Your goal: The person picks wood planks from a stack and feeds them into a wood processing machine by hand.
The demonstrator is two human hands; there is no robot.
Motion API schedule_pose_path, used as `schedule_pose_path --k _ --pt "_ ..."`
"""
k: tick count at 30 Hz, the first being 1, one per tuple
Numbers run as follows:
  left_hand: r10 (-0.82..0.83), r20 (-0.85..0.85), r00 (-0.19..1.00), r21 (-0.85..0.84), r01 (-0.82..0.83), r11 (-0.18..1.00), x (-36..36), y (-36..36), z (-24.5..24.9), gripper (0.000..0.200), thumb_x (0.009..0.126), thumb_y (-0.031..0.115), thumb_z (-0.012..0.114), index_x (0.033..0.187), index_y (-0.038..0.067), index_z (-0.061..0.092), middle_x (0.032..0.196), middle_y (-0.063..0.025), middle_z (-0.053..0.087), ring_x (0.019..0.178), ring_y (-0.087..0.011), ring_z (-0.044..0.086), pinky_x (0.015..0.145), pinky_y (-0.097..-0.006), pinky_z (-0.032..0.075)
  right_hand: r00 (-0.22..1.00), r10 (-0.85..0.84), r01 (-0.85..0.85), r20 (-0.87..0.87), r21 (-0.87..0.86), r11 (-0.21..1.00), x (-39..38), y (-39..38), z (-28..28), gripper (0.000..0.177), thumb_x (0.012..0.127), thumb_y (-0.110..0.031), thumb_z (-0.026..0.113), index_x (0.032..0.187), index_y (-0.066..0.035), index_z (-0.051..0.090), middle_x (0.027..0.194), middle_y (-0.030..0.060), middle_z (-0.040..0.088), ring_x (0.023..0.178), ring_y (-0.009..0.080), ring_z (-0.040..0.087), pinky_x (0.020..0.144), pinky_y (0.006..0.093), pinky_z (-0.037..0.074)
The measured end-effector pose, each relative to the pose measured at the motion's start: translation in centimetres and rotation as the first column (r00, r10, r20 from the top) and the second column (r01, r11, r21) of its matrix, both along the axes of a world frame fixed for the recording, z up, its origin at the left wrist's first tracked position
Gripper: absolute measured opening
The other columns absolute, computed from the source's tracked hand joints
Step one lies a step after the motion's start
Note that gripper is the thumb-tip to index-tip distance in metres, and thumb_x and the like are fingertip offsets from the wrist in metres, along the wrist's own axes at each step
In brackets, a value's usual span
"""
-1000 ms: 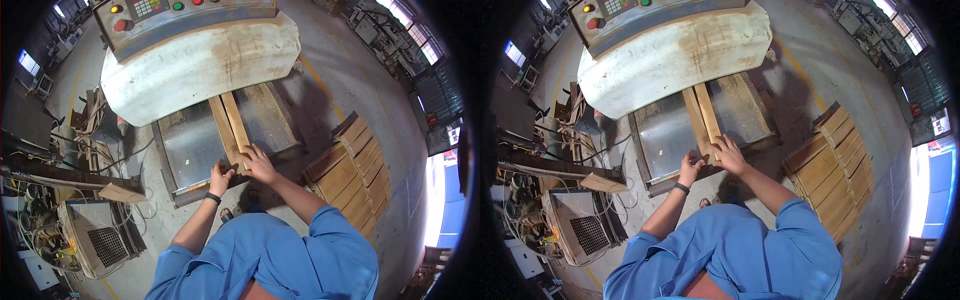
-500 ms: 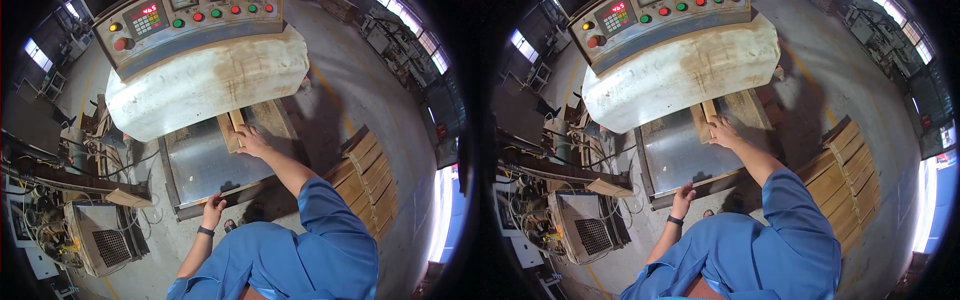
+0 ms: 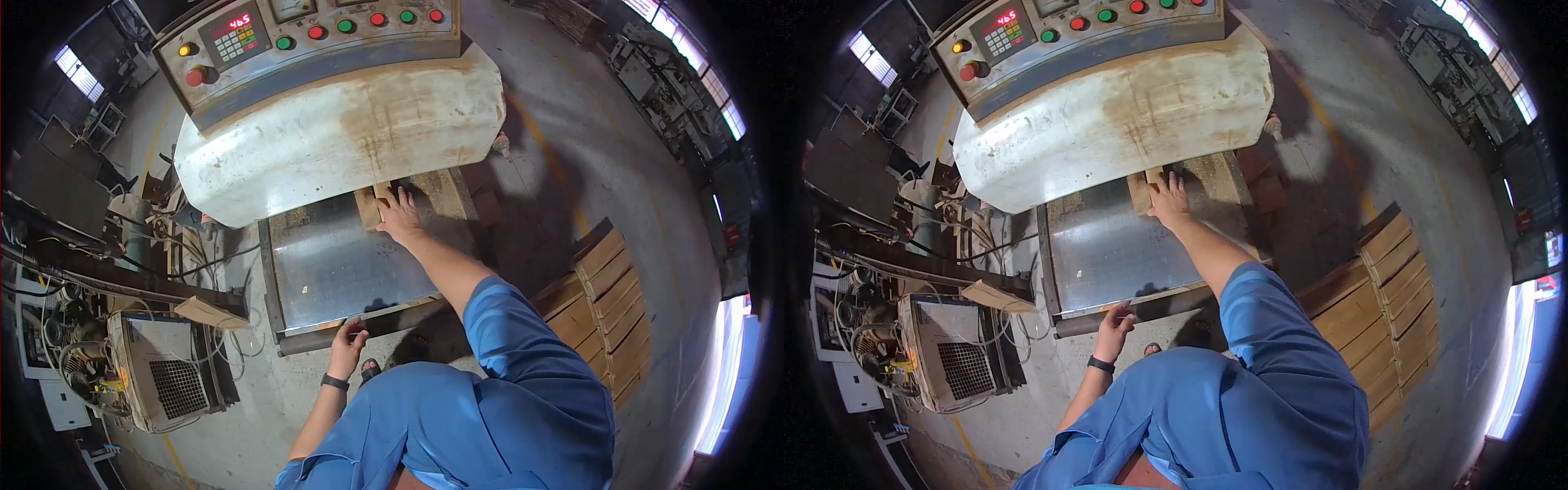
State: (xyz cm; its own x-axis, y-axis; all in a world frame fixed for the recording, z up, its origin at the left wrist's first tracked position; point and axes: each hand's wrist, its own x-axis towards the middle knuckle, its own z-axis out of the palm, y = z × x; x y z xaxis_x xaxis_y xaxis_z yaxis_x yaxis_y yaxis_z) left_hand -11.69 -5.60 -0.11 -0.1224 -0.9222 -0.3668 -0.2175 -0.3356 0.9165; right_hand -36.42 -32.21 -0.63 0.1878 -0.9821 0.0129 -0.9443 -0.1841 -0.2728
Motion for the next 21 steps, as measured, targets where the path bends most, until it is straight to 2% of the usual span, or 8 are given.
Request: schedule_pose_path --k 2,5,10,13,14,17,18,21 --pt "-0.015 -0.003 1.000 0.004 0.015 1.000 -0.4 0.1 -0.7 0.044 0.098 0.018 0.066 0.137 0.002 0.055 0.112 -0.0107 0.069 0.096 -0.0164 0.066 0.083 -0.0306 0.056 0.996 -0.015 0.018 0.087 -0.032 0.999 0.4 1.0 0.6 0.075 0.079 -0.037 0.081 0.143 -0.014 0.050 0.157 0.0151 0.035 0.146 0.0405 0.027 0.120 0.0533 0.023" --pt "-0.050 -0.024 0.998 0.041 0.051 0.998 -0.9 0.1 -0.5 0.044 0.098 0.018 0.066 0.137 0.002 0.055 0.112 -0.0106 0.069 0.097 -0.0168 0.066 0.085 -0.0312 0.056 0.983 0.059 -0.045 0.176 -0.086 0.995 -0.1 3.0 1.3 0.072 0.079 -0.034 0.081 0.141 -0.012 0.052 0.152 0.0159 0.039 0.144 0.0377 0.031 0.119 0.0510 0.026" --pt "-0.115 -0.075 0.991 0.079 0.121 0.990 -1.7 -2.0 1.1 0.045 0.097 0.018 0.067 0.137 0.001 0.054 0.111 -0.0101 0.068 0.097 -0.0159 0.065 0.086 -0.0311 0.055 0.947 -0.059 0.120 0.315 -0.178 0.977 -4.1 8.0 -1.3 0.052 0.085 -0.028 0.075 0.131 -0.009 0.060 0.143 0.0136 0.048 0.133 0.0353 0.044 0.112 0.0459 0.037" --pt "-0.216 -0.097 0.972 -0.014 0.216 0.976 -1.8 -3.6 -0.5 0.046 0.096 0.018 0.069 0.136 0.003 0.054 0.106 -0.0095 0.065 0.087 -0.0137 0.064 0.059 -0.0271 0.056 0.917 -0.141 0.249 0.375 -0.260 0.933 -7.5 13.4 -2.2 0.040 0.087 -0.022 0.073 0.123 -0.007 0.064 0.135 0.0125 0.055 0.127 0.0358 0.050 0.107 0.0451 0.042" --pt "-0.281 -0.036 0.959 0.004 0.281 0.960 -1.8 -4.3 -0.2 0.045 0.094 0.019 0.069 0.135 0.003 0.056 0.109 -0.0105 0.066 0.088 -0.0136 0.065 0.059 -0.0269 0.056 0.912 -0.189 0.307 0.365 -0.298 0.904 -8.7 15.5 -2.8 0.037 0.087 -0.020 0.072 0.120 -0.006 0.065 0.132 0.0131 0.058 0.126 0.0359 0.051 0.106 0.0452 0.042" --pt "-0.395 -0.034 0.918 -0.027 0.394 0.919 -1.4 -6.2 -0.8 0.046 0.093 0.020 0.069 0.134 0.005 0.057 0.110 -0.0119 0.068 0.087 -0.0132 0.065 0.056 -0.0275 0.055 0.854 -0.323 0.480 0.408 -0.378 0.791 -10.6 23.5 -3.9 0.030 0.086 -0.013 0.070 0.114 -0.005 0.066 0.126 0.0165 0.061 0.121 0.0371 0.055 0.105 0.0452 0.043" --pt "-0.416 -0.012 0.909 -0.032 0.416 0.909 -1.3 -6.9 0.0 0.046 0.092 0.019 0.069 0.133 0.002 0.057 0.112 -0.0142 0.069 0.092 -0.0174 0.068 0.067 -0.0313 0.058 0.803 -0.444 0.579 0.398 -0.340 0.742 -10.4 26.6 -4.5 0.029 0.085 -0.013 0.070 0.112 -0.005 0.066 0.124 0.0171 0.061 0.119 0.0375 0.055 0.103 0.0460 0.044" --pt "-0.519 0.032 0.854 -0.142 0.518 0.843 -0.7 -9.1 -0.8 0.045 0.092 0.020 0.069 0.130 -0.002 0.058 0.111 -0.0158 0.070 0.097 -0.0221 0.069 0.083 -0.0338 0.056 0.632 -0.706 0.774 0.320 -0.223 0.592 -8.9 37.1 -8.0 0.028 0.084 -0.012 0.069 0.111 -0.004 0.065 0.120 0.0175 0.061 0.112 0.0380 0.058 0.099 0.0472 0.046"
